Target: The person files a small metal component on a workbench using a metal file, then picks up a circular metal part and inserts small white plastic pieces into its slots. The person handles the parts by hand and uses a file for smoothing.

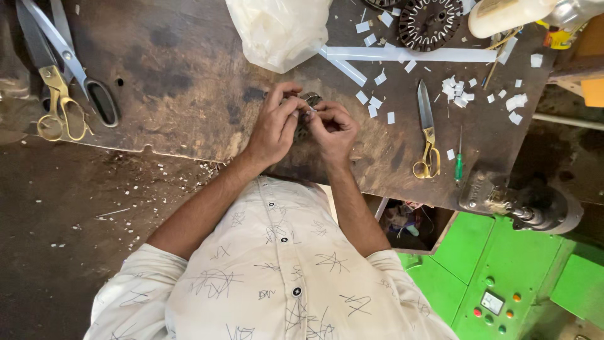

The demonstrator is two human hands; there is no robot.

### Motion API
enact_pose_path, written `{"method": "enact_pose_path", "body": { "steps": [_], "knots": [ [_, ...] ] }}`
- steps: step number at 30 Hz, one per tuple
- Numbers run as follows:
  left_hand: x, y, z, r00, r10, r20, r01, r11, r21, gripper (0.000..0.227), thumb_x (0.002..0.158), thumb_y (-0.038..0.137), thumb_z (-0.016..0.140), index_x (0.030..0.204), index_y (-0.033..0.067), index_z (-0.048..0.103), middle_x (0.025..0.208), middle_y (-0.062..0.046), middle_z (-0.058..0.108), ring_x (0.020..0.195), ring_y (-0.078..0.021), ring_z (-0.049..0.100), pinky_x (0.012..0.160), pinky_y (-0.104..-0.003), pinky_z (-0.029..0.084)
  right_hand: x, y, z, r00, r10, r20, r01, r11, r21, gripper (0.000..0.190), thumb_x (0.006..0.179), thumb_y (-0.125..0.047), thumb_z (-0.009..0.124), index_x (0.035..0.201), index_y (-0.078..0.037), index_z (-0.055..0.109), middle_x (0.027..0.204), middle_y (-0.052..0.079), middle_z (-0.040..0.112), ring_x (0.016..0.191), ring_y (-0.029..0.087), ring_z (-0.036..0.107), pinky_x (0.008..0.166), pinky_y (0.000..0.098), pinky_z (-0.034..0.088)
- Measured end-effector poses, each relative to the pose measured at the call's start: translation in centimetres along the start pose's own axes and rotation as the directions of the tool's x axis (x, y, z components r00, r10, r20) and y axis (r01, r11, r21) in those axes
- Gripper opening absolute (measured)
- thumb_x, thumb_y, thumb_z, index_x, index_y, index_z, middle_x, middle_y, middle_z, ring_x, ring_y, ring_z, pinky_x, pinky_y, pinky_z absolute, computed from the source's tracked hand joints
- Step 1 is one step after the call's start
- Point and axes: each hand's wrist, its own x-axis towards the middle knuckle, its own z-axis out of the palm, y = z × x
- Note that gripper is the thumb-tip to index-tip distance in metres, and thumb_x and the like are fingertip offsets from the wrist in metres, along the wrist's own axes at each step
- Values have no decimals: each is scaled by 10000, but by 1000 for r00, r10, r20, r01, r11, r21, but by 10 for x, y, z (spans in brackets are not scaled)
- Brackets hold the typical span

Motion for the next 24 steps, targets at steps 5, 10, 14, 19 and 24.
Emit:
{"method": "enact_pose_path", "body": {
  "steps": [5,10,14,19,24],
  "knots": [
    [-2,-1,1,996,-86,-25,81,985,-151,305,1037,62,496,1332,-5,534,1351,-190,517,1272,-310,573,1100,-421,469,10,6,4,991,-44,130,52,997,-60,54,847,62,771,837,25,733,1023,101,719,867,103,667,734,238,557],
    [-4,-6,4,992,-118,-32,106,958,-267,372,1070,116,531,1422,5,481,1332,-172,600,1264,-296,608,1089,-409,469,6,-4,15,993,-108,55,117,973,-198,65,850,62,760,837,23,710,995,91,697,825,106,650,690,235,546],
    [-4,-10,6,992,-107,-62,88,964,-252,366,1067,117,549,1411,8,489,1336,-171,612,1243,-298,610,1078,-415,466,1,-16,19,987,-152,57,162,943,-290,55,869,44,774,900,30,731,1006,89,693,861,130,689,724,239,583],
    [-6,-11,6,991,-122,-54,105,963,-248,355,1061,115,541,1398,10,500,1326,-165,614,1199,-294,607,1062,-407,470,3,-23,10,963,-186,195,224,955,-195,146,861,52,786,1003,53,755,1115,124,681,1007,184,677,859,279,578],
    [-9,-11,8,989,-139,-43,124,960,-251,349,1075,141,523,1399,14,506,1312,-171,609,1210,-302,593,1084,-420,456,3,-24,6,978,-126,169,170,944,-282,99,875,31,770,974,39,766,1035,114,728,922,173,720,802,257,598]
  ]
}}
